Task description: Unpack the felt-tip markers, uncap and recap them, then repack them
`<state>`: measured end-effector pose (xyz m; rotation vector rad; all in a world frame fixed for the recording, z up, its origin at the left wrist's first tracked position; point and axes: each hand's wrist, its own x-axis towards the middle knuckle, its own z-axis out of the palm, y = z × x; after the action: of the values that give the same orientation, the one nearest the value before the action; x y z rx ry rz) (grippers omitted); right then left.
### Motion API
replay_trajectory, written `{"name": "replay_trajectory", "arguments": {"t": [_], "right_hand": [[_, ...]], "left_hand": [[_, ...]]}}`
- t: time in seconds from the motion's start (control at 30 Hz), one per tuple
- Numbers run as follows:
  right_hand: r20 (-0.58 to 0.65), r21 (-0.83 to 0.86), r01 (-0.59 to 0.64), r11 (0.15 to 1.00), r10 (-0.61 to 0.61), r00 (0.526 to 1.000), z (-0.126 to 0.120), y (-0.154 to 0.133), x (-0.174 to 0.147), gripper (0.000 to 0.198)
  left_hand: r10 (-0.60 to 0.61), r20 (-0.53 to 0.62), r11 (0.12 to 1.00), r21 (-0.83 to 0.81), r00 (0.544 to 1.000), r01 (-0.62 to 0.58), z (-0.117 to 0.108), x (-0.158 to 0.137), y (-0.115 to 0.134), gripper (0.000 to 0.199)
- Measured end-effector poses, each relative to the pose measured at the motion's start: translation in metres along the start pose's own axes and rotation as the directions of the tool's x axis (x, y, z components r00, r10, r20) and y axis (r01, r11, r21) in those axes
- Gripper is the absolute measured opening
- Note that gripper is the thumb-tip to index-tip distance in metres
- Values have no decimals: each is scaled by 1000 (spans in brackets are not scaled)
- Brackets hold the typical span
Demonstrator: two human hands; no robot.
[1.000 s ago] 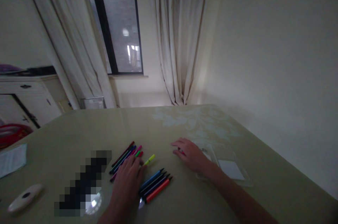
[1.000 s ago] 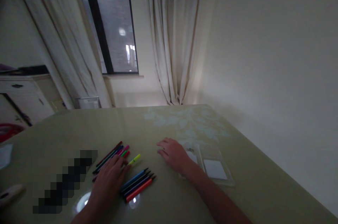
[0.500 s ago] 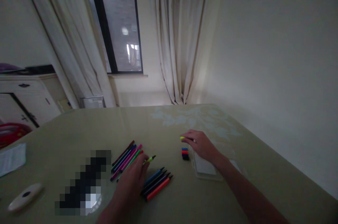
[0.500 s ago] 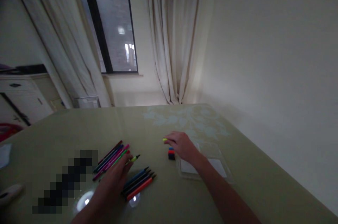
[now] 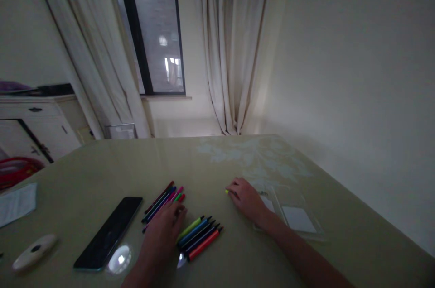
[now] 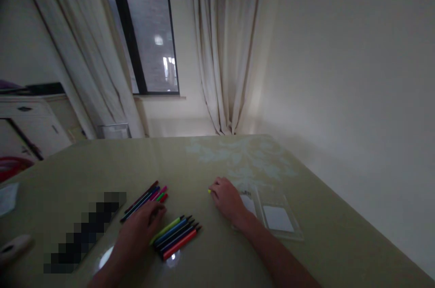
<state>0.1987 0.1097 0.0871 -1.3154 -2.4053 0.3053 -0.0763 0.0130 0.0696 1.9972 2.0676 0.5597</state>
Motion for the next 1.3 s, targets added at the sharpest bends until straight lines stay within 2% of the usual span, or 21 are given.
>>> {"name": "replay_trajectory", "arguments": {"t": [0.13,0.3,0.37,0.47,0.57,0.73,0.8,0.87,0.93,1.0,1.1,1.23,1.3], "right_hand": [[7,-43,-2,999,2,1000,2,1,0,17],[-2,-41,-20,999,20,1000,0,-1,0,14],[-23,12,32,999,-31,999,-4,-9,-2,21],[-20,147,221,964,-220,975,-9,-29,-7,41],[27,209,325,922,-338,941,-10,-46,-12,25],[61,220,360,906,-381,922,-18,-43,-10,21],[33,224,345,912,-361,932,-27,-31,-7,21],[-25,225,288,931,-290,957,-37,-17,-2,21],[-92,240,199,950,-182,979,-45,-5,1,19],[-109,225,113,968,-90,990,-47,2,4,15],[-52,165,36,986,-28,998,-37,5,3,13],[59,65,17,998,-21,998,-19,0,0,14],[89,34,15,999,-18,996,-14,-1,-1,12]], "left_hand": [[-107,-94,988,101,990,117,-1,1,-11,33],[-53,-97,987,149,994,67,-1,1,-6,24],[27,-92,994,109,995,-17,0,0,4,21],[144,-87,989,-28,986,-147,3,-4,22,20],[179,-78,970,-155,981,-189,9,-11,36,20],[169,26,953,-258,985,-157,14,-17,44,22],[128,66,960,-258,990,-107,12,-16,41,23],[76,70,968,-244,995,-57,7,-12,34,26],[48,30,974,-224,998,-40,2,-8,24,29],[52,-29,983,-174,998,-56,-1,-4,13,29],[65,-41,995,-77,997,-68,-3,-2,1,28],[30,81,997,-67,996,-25,-6,-3,-3,34],[0,94,999,-54,996,5,-7,-2,-4,36]]}}
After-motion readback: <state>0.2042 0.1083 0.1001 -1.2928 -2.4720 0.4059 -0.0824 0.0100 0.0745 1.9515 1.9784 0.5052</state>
